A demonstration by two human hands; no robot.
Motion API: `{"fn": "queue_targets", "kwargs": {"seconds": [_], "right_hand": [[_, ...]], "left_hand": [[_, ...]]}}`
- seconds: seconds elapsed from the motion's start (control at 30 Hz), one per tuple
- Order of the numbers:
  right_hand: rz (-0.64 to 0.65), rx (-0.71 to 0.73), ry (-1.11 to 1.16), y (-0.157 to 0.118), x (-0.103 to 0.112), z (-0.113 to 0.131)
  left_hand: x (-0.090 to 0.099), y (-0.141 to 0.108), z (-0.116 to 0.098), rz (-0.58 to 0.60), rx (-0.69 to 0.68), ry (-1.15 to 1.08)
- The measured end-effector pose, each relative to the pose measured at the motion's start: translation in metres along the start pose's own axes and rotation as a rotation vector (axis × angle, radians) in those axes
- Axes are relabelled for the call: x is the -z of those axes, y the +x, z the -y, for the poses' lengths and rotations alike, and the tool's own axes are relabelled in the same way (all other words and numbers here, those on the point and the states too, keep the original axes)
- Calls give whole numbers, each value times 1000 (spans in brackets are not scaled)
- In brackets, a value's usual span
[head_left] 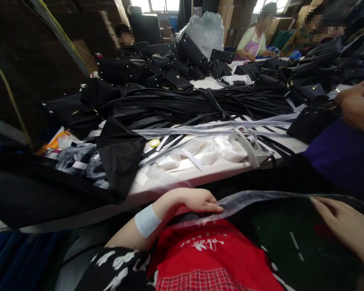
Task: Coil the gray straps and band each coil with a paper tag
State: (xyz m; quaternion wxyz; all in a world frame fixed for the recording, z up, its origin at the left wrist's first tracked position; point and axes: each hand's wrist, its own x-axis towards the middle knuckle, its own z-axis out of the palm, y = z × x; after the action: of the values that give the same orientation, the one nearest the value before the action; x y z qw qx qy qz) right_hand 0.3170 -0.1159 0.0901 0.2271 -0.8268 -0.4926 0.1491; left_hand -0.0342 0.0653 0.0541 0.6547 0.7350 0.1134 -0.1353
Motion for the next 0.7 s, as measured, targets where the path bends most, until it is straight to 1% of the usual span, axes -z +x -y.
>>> {"fn": "queue_targets", "kwargs": {"seconds": [0.03,0.07,0.1,0.13,0.17,0.2,0.23,0.27,0.3,0.33,0.4,0.43,0.5,0.53,0.57,0.6,0.67,0.7], "right_hand": [[48,33,25,2,-11,16],[155,103,92,5,-25,35],[371,220,199,6,-41,56],[561,308,267,7,-55,76],[721,365,282,8,-68,93],[855,404,272,9,-76,106],[941,416,240,10,-81,112],[985,408,203,13,-82,111],[991,382,171,17,-79,105],[964,339,148,22,-74,94],[863,221,119,33,-61,66],[823,161,105,37,-55,52],[795,87,92,41,-48,33],[793,77,101,41,-47,29],[789,79,116,39,-47,29],[771,82,131,37,-49,31],[685,75,144,33,-53,38],[628,65,135,32,-56,41]], "left_hand": [[-3,13,-4,28,-15,-79],[-7,27,-6,71,-15,-170],[-10,39,-8,88,-14,-246],[-12,50,-8,109,-14,-309],[-13,57,-6,134,-16,-358],[-13,60,-4,165,-20,-397],[-13,59,0,209,-23,-429],[-11,54,4,253,-21,-447],[-9,46,9,289,-15,-454],[-7,37,14,320,2,-451],[-4,19,23,411,71,-435],[-3,13,27,458,111,-431],[-4,9,32,523,176,-437],[-5,11,33,520,194,-442],[-7,16,33,479,193,-453],[-9,22,33,413,178,-469],[-16,35,30,304,127,-517],[-19,40,29,291,101,-540]]}}
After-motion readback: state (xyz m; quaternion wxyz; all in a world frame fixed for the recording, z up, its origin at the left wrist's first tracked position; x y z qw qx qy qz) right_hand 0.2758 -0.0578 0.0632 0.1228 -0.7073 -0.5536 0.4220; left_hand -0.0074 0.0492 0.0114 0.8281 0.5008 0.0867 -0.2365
